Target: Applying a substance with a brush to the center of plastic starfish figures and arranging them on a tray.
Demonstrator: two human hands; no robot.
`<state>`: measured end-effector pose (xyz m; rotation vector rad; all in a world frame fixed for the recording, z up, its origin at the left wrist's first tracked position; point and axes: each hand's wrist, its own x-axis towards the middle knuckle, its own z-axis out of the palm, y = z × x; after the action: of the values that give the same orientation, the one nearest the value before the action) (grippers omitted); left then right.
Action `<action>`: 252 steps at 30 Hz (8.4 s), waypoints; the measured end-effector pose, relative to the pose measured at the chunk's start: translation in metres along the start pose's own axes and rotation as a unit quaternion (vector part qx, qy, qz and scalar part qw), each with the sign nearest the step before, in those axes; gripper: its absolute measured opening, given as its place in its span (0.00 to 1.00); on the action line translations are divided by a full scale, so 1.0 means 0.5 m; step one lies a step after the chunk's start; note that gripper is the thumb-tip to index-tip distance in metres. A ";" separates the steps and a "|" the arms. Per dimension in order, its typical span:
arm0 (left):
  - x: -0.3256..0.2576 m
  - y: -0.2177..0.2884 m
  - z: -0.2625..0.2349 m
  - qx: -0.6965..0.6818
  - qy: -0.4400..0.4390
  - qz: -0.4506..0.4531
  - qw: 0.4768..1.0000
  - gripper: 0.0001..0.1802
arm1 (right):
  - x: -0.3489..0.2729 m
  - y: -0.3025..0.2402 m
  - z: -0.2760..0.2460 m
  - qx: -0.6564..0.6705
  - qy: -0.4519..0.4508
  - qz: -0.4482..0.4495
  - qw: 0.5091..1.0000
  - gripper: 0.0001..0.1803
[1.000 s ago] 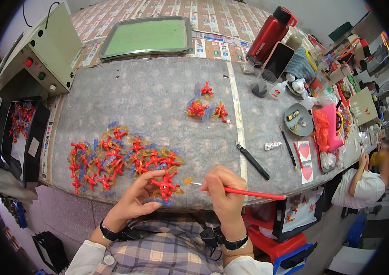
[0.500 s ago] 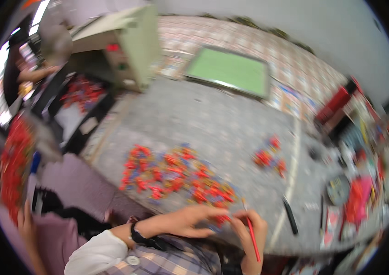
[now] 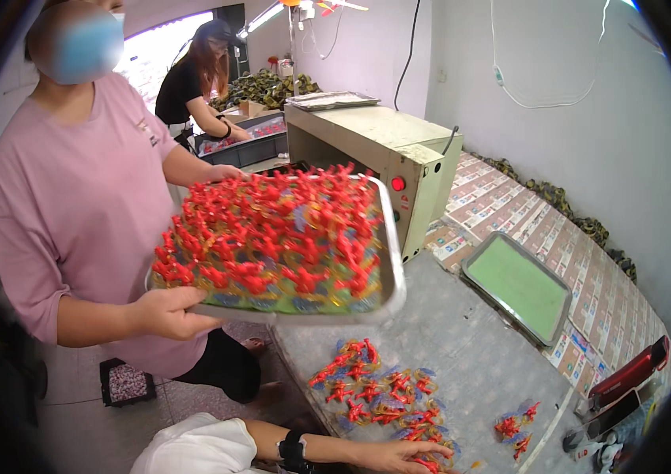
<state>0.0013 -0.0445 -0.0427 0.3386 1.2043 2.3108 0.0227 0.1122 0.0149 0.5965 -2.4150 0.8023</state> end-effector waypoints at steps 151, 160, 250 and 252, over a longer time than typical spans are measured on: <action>-0.019 0.083 0.040 0.152 -0.067 -0.040 0.985 0.41 | 0.000 0.024 -0.043 0.461 -0.070 0.433 0.772 0.07; -0.015 0.084 0.051 0.239 -0.071 -0.091 0.964 0.44 | -0.009 0.033 -0.039 0.518 -0.159 0.454 0.707 0.10; 0.050 0.037 0.088 0.035 -0.098 -0.179 0.978 0.36 | -0.105 0.109 -0.128 0.350 0.076 0.424 0.832 0.08; 0.051 0.034 0.090 0.062 -0.101 -0.177 0.977 0.37 | -0.130 0.153 -0.165 0.308 0.099 0.392 0.861 0.21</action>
<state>-0.0062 -0.0077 -0.0034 0.3614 1.2009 1.8566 0.0584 0.2363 0.0010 -0.3166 -2.1422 1.9023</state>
